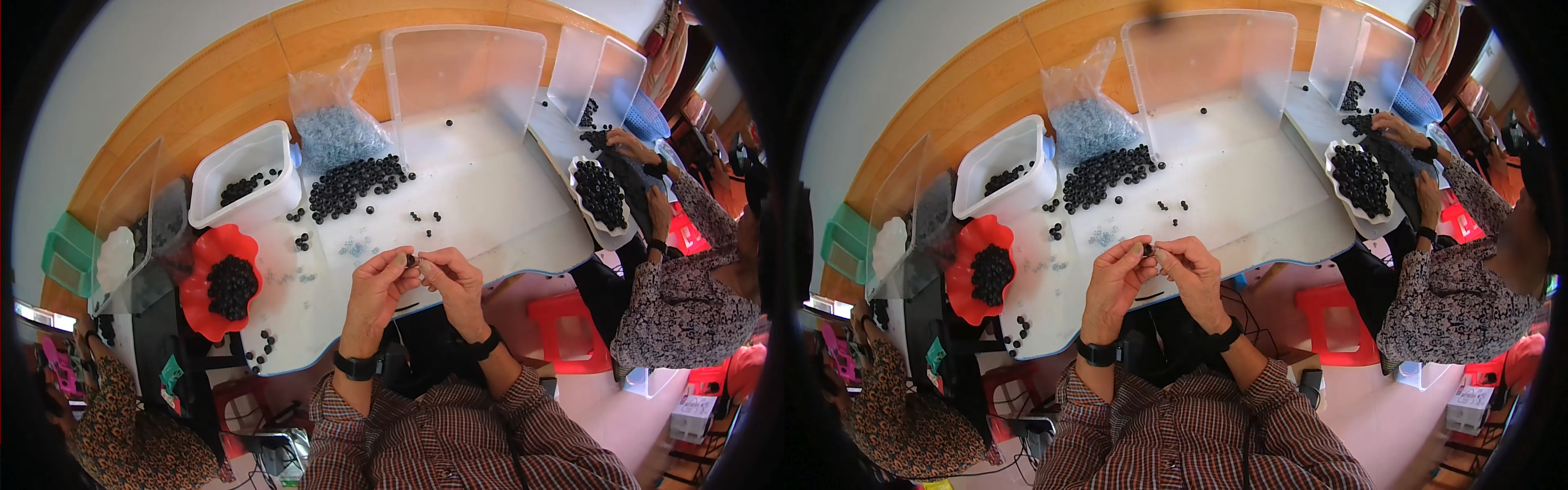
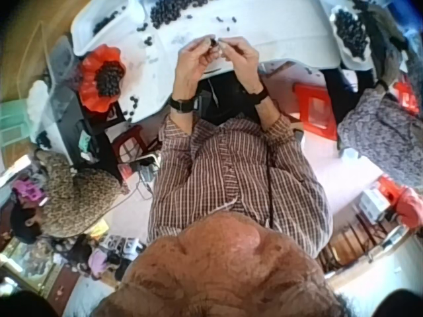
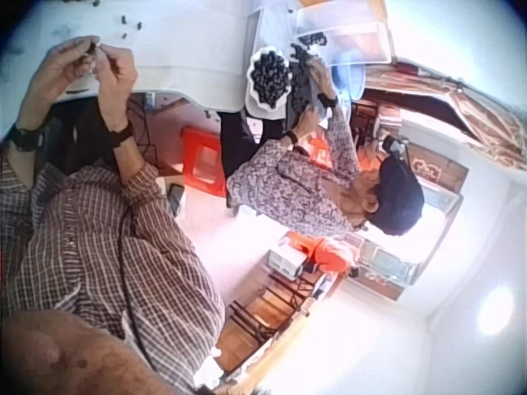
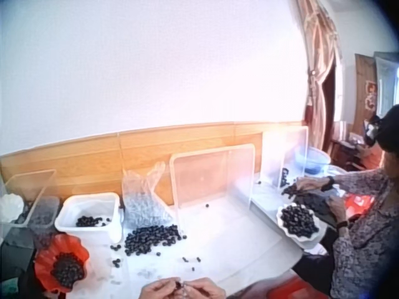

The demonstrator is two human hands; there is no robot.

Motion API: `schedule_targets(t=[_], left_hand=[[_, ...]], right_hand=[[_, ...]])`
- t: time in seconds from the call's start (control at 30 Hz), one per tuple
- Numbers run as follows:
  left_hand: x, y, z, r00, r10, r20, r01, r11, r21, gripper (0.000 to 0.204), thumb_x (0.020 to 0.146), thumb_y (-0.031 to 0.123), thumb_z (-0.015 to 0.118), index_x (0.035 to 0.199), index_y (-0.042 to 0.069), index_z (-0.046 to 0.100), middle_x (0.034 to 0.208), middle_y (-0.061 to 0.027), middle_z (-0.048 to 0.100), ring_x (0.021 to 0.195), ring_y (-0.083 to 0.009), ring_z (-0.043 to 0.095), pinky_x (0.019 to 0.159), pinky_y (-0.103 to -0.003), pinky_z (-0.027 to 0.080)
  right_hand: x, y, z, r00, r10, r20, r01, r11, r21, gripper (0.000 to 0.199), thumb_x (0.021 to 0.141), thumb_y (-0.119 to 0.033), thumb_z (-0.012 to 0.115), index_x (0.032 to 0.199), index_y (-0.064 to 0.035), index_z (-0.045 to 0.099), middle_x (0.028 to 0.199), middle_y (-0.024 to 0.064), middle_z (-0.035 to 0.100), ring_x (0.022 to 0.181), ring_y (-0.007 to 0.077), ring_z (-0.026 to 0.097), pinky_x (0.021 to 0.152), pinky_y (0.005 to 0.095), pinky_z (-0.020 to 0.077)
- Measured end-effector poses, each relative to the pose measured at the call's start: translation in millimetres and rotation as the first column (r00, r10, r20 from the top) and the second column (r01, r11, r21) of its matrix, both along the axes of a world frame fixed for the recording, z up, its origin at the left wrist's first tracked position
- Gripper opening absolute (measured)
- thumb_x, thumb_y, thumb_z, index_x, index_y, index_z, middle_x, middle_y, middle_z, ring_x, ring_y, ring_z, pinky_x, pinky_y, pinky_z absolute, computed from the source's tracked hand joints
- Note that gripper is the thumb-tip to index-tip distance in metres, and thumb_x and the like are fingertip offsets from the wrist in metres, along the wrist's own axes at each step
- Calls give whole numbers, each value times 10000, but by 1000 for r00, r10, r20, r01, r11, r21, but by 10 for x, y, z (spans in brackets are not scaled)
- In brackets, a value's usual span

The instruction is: Sorting and assembling small black and blue plastic components into various containers at a workshop table.

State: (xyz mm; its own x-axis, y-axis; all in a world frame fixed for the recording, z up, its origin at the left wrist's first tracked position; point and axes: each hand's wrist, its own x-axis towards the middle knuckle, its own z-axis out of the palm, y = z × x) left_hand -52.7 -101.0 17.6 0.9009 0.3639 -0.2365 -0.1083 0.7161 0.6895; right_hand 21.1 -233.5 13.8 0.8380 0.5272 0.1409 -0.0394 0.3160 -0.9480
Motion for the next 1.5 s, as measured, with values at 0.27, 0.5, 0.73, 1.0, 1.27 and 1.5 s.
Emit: schedule_targets(t=[0.27,0.5,0.73,1.0,1.27,1.5], left_hand=[[-22,-73,-5,999,39,26,-39,999,18,224,945,88,591,1123,-41,633,919,-93,683,767,-143,669,732,-268,575],[-26,-100,-53,998,60,9,-60,997,53,215,945,88,592,1116,-34,639,911,-84,679,772,-139,660,739,-272,570],[-68,-109,-33,997,81,-16,-78,987,137,203,941,70,594,1107,-35,643,918,-86,677,758,-139,650,726,-267,561],[-168,-46,-16,999,-14,-30,21,970,243,187,933,44,594,1089,-47,643,907,-99,677,739,-147,640,704,-269,554],[-262,-52,-58,998,-19,-60,32,975,219,178,927,42,601,1078,-41,647,864,-92,679,713,-131,650,646,-257,569],[-307,-116,-24,998,26,-55,-16,985,170,188,940,44,580,1098,-39,638,890,-102,664,725,-135,629,629,-260,540]], right_hand=[[-13,8,-5,1000,30,-7,-30,1000,6,110,896,-49,660,1001,-22,677,873,9,610,725,64,575,631,201,458],[-20,-3,22,999,47,7,-47,999,13,105,896,-14,644,998,-7,669,886,19,621,799,84,627,680,203,502],[19,-26,130,992,128,-14,-129,989,-68,75,895,-10,644,960,26,654,839,41,657,770,95,639,694,210,517],[103,-69,37,946,248,-208,-256,967,-12,80,838,-40,709,898,0,673,770,35,668,662,62,561,599,199,442],[77,-68,33,912,289,-291,-316,948,-46,70,827,-43,699,879,-3,673,760,34,658,646,73,561,587,204,438],[142,-60,54,937,246,-248,-290,944,-157,73,848,-49,672,903,-2,661,756,41,649,644,86,571,583,218,455]])
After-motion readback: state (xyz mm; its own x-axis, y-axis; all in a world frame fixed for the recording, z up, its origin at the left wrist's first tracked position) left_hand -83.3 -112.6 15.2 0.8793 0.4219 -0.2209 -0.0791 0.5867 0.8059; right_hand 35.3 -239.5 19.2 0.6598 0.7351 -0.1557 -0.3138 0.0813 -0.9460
